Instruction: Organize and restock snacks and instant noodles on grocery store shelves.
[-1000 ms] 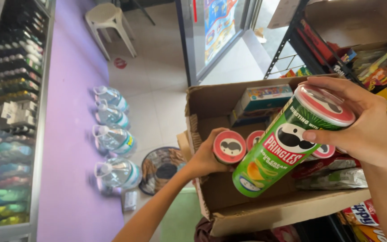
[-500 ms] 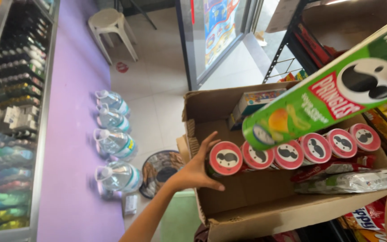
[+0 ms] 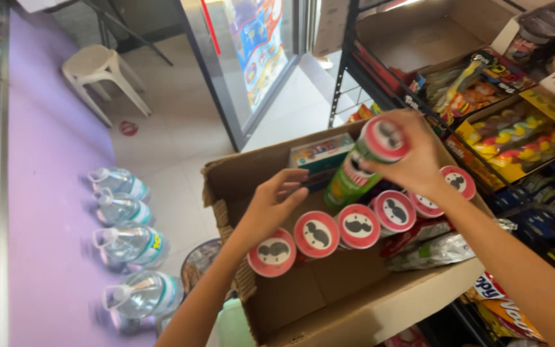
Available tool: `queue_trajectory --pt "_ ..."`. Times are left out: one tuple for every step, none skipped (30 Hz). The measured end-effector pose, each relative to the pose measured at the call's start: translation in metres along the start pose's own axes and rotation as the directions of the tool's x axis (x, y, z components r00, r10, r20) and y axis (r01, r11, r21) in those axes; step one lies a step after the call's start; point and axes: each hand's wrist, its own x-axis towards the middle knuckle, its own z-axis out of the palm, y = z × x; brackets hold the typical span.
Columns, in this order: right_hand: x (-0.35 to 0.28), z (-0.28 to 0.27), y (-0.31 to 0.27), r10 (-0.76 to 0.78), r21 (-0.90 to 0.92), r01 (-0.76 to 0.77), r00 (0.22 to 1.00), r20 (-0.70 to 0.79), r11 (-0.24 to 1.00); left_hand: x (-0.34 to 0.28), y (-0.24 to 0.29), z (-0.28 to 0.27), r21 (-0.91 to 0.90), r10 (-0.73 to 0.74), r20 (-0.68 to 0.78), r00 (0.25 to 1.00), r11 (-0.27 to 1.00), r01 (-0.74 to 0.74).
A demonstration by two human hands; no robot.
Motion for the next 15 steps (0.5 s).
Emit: queue_trajectory --pt "-0.003 0.005 0.008 0.002 -0.004 -0.002 1.000 -0.003 1.000 0.009 -0.006 0.009 -0.001 0.002 0.004 1.000 1.000 -0.002" --pt "-0.005 0.010 0.016 -0.020 -0.019 0.022 0.995 0.094 1.000 0.018 -0.012 0.018 0.047 0.030 0.034 0.999 0.998 -0.031" --pt "-0.007 0.016 0.024 -0.039 -0.032 0.046 0.981 0.189 0.998 0.027 -0.018 0.026 0.094 0.056 0.065 0.996 0.994 -0.062" --pt "-0.008 0.017 0.034 -0.040 -0.035 0.047 0.982 0.187 0.998 0.032 -0.017 0.031 0.094 0.059 0.067 0.996 0.993 -0.065" --pt "-0.009 0.018 0.044 -0.013 -0.076 0.040 0.944 0.330 0.996 0.037 -0.016 0.035 0.107 0.033 0.106 0.994 0.993 -0.044" --pt "-0.011 0.020 0.053 0.021 -0.116 0.037 0.884 0.466 0.993 0.041 -0.015 0.039 0.121 0.003 0.145 0.989 0.992 -0.021" --pt "-0.013 0.021 0.060 0.021 -0.116 0.037 0.885 0.465 0.993 0.044 -0.017 0.042 0.122 0.004 0.145 0.989 0.992 -0.022" --pt "-0.014 0.022 0.067 0.052 -0.139 0.027 0.842 0.536 0.990 0.048 -0.019 0.044 0.157 0.014 0.152 0.988 0.987 -0.038" --pt "-0.016 0.024 0.074 0.085 -0.163 0.018 0.793 0.603 0.986 0.052 -0.021 0.046 0.193 0.024 0.159 0.987 0.980 -0.055" --pt "-0.013 0.024 0.072 0.085 -0.165 0.019 0.795 0.601 0.986 0.056 -0.023 0.048 0.193 0.026 0.161 0.987 0.980 -0.057" --pt "-0.010 0.025 0.070 0.088 -0.153 0.015 0.761 0.643 0.988 0.060 -0.025 0.049 0.220 0.025 0.174 0.984 0.973 -0.063" --pt "-0.009 0.025 0.068 0.093 -0.142 0.007 0.724 0.683 0.990 0.062 -0.027 0.052 0.247 0.021 0.190 0.982 0.967 -0.068" --pt "-0.009 0.024 0.070 0.097 -0.144 0.003 0.726 0.681 0.990 0.067 -0.035 0.055 0.247 0.021 0.194 0.981 0.967 -0.069" --pt "-0.011 0.023 0.071 0.115 -0.136 -0.026 0.703 0.701 0.990 0.071 -0.044 0.059 0.346 0.070 0.217 0.974 0.927 -0.144" --pt "-0.012 0.022 0.073 0.132 -0.129 -0.056 0.680 0.721 0.990 0.075 -0.053 0.062 0.438 0.116 0.245 0.963 0.872 -0.217"
